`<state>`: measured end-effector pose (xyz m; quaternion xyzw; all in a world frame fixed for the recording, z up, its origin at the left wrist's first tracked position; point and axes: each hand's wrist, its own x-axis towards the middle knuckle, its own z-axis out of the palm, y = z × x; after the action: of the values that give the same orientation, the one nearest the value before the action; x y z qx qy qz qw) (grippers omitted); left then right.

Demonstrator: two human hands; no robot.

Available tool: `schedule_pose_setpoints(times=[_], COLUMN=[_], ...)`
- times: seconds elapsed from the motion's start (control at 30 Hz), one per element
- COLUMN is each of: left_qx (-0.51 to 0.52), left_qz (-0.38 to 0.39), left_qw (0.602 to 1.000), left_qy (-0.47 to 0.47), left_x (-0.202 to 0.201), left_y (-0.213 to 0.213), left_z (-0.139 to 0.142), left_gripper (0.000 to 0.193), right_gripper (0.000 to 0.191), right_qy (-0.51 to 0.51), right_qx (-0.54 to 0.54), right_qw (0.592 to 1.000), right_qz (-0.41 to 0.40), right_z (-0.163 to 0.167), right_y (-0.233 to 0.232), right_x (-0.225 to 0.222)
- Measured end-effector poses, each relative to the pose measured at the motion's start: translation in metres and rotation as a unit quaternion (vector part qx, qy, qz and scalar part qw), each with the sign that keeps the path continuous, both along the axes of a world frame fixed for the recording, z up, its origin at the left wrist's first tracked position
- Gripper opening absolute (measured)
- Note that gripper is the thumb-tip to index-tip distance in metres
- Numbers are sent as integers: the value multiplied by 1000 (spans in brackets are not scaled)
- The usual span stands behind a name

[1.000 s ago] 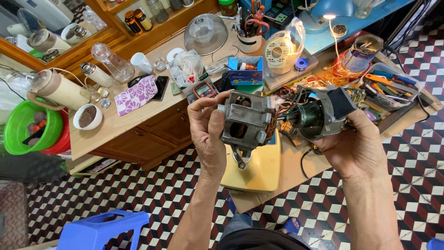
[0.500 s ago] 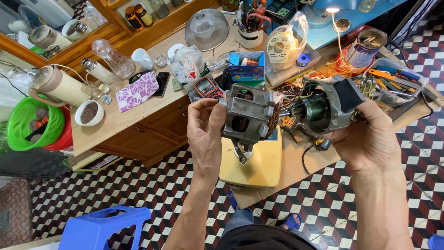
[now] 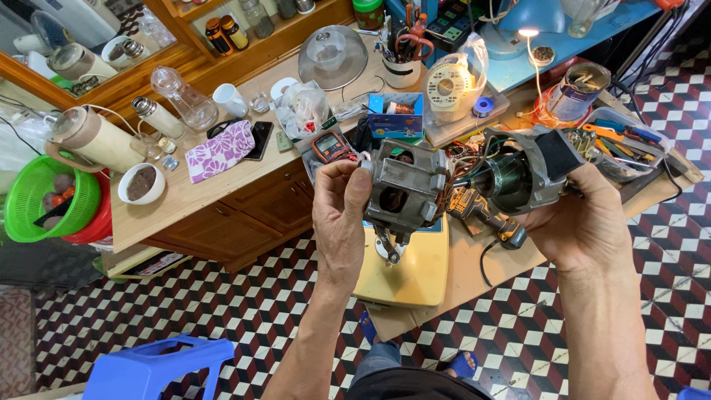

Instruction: The person disassembles a small motor or alternator, removes the rotor, and inspects the internal components. They rotate the shaft, check the windings, and compare the two halves of the housing before reassembling the unit.

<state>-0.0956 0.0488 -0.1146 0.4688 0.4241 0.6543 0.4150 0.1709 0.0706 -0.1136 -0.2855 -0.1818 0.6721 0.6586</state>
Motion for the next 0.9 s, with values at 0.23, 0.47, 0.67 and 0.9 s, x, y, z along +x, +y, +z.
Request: schedule_pose_setpoints(times=[0.23, 0.47, 0.67, 0.9], left_qx=[-1, -11, -11, 7], left_qz=[-9, -10, -6, -21], left_qw=[1000, 1000, 1000, 999], left_qy=[-6, 4, 23, 29], left_x=[1, 0, -1, -6], left_y=[-1, -1, 0, 7], left_z=[7, 10, 11, 12], left_gripper=[48, 49, 51, 51], right_gripper=[53, 48, 40, 40], right_qy=[33, 8, -6, 28], right_qx=[-23, -14, -29, 11], right_qw=[999, 1000, 1000, 999], right_qz=[9, 9, 3, 22], right_z=[0, 1, -9, -15], right_y=[0, 3, 11, 17], right_x=[-9, -4, 3, 9])
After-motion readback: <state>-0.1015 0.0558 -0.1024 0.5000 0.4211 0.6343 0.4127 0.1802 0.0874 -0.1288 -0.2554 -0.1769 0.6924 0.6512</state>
